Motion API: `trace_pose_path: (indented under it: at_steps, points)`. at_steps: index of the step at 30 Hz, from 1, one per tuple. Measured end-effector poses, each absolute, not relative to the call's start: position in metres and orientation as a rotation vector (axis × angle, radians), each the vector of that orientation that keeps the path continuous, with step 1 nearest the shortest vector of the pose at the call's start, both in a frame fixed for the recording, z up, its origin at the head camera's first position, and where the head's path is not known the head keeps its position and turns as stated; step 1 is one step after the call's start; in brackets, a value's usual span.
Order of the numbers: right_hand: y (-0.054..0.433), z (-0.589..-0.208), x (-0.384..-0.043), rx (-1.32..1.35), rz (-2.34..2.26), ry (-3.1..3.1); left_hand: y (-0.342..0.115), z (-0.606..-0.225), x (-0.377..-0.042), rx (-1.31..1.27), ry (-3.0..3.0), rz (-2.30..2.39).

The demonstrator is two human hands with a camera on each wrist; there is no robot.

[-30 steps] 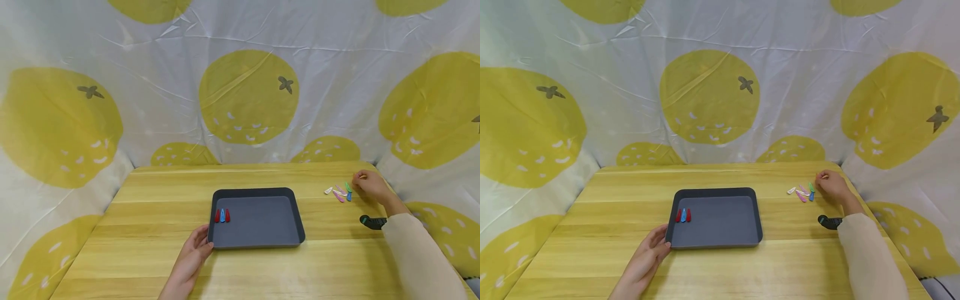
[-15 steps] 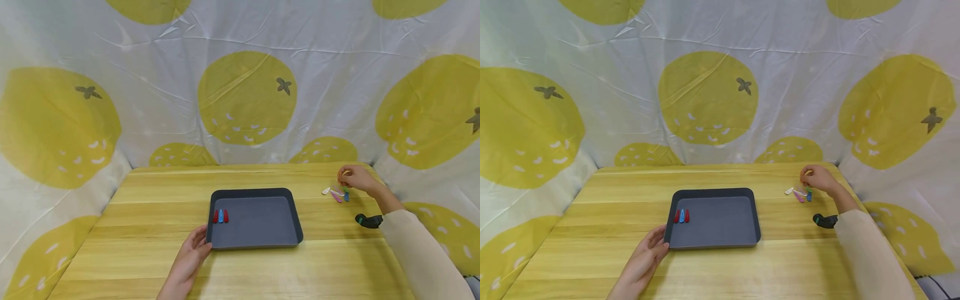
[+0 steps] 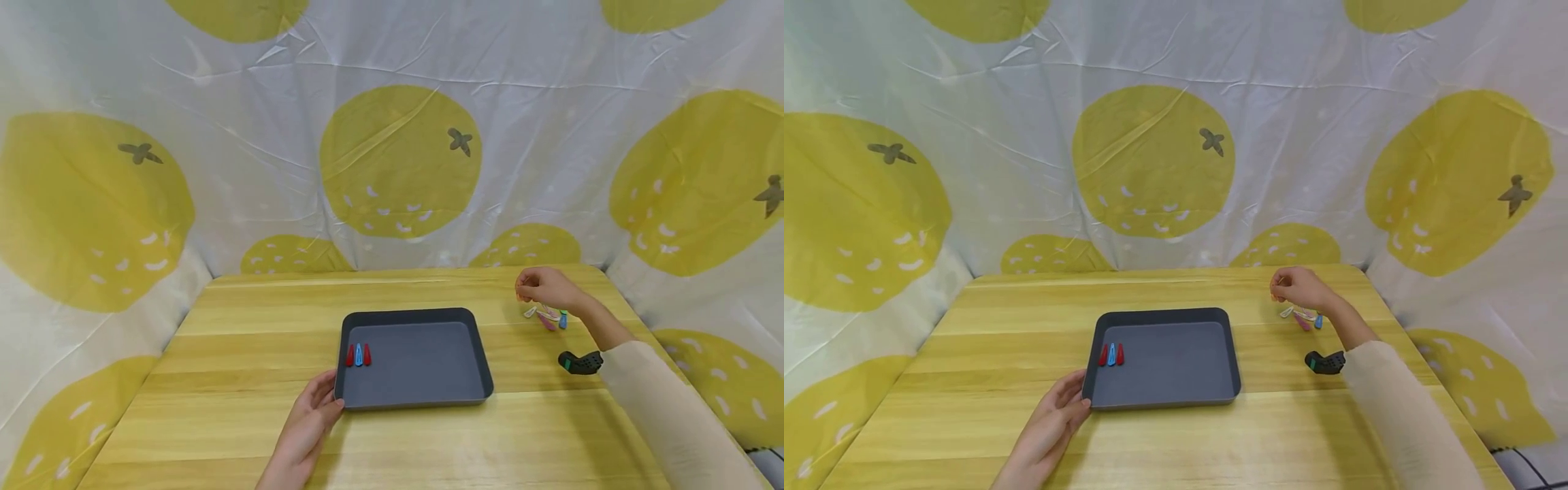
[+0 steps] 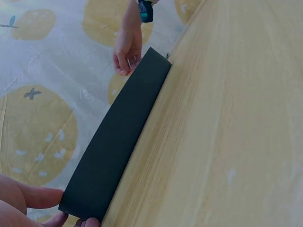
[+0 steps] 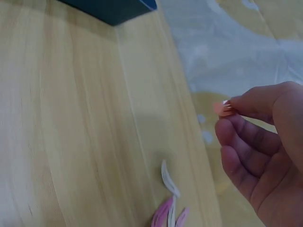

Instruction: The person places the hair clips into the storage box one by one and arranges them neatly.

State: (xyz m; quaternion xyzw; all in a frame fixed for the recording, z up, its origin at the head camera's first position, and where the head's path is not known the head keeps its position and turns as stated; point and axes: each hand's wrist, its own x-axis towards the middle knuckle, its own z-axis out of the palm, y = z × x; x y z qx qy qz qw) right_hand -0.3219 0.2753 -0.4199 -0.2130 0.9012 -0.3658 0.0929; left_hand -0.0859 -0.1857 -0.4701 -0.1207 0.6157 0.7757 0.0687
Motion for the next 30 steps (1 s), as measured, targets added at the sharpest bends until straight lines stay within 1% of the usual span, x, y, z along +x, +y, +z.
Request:
trace_pose_path:
  at_steps: [15, 30]
  points:
    - [0.222, -0.413, -0.315, -0.931, -0.989, 2.635, -0.185, -0.47, -0.086, -0.404, 1.944, 2.282]
    - [0.194, -0.402, -0.315, -1.002, -0.949, 2.546, -0.183, -0.469, -0.088, -0.449, 1.989, 2.253]
